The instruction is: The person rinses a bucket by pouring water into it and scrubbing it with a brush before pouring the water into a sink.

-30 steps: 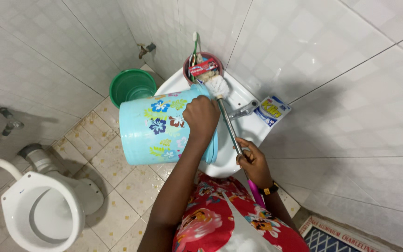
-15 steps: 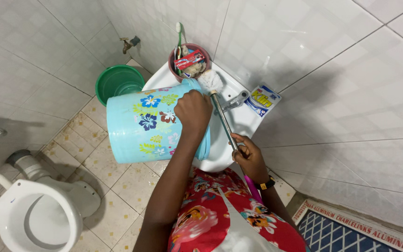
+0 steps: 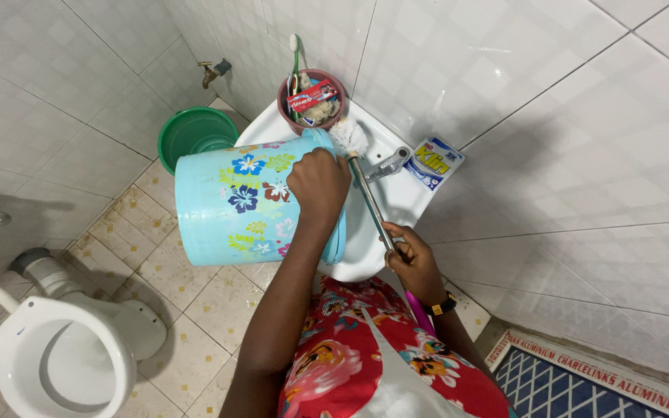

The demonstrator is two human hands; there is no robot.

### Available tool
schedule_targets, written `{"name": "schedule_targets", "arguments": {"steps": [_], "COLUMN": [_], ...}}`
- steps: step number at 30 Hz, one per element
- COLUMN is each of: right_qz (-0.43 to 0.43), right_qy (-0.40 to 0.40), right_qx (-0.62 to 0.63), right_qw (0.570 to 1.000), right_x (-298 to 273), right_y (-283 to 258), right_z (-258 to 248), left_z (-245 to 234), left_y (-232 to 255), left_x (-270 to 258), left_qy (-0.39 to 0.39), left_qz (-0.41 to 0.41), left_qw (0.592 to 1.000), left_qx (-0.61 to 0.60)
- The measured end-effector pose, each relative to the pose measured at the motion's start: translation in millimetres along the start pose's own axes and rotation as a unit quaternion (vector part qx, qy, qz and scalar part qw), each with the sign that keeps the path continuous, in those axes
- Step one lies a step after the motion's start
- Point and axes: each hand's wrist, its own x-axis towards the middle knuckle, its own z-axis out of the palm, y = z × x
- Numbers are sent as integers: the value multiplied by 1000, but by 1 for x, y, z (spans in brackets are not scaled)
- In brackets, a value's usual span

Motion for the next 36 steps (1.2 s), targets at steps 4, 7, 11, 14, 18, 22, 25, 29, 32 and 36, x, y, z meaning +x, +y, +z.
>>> {"name": "schedule_targets", "arguments": {"steps": [4,7,11,14,18,22,25,29,32,36], "right_qz": [4,3,0,-17,-56,-56,-46,-53,-63,-88], "right_qy": [-1,-7,-13,-9,-16,-44,-57,-90,-99,-108], "right_qx": [-12,25,-13,-114,-169,-190,-227,-270,-304,-320], "right_qw": [1000,1000,1000,993,984,979,971,957,946,937], "right_x": [-1,-2,-1,0,3,10,22,49,71,98], "right_y": [0,1,3,-3,-16,-8,15,56,87,116], "right_z": [-1,0,-1,-1,2,0,-5,-3,6,13], "left_z": [-1,-5,-18,-37,-65,-95,-117,-132,-135,-139], "left_y": [-2,-4,-10,-20,-39,-76,-115,-147,-155,-156], "left_x": [-1,-3,-1,0,-10,-26,-43,-63,-79,-95], "left_qy": [-1,0,-28,-51,-28,7,83,103,142,161], "left_qz": [-4,0,-9,-32,-57,-104,-109,-228,-247,-274], "left_qw": [1000,1000,999,998,997,995,987,952,930,901], "left_qx": [-7,-14,-27,-29,-42,-12,-81,-178,-231,-295]}}
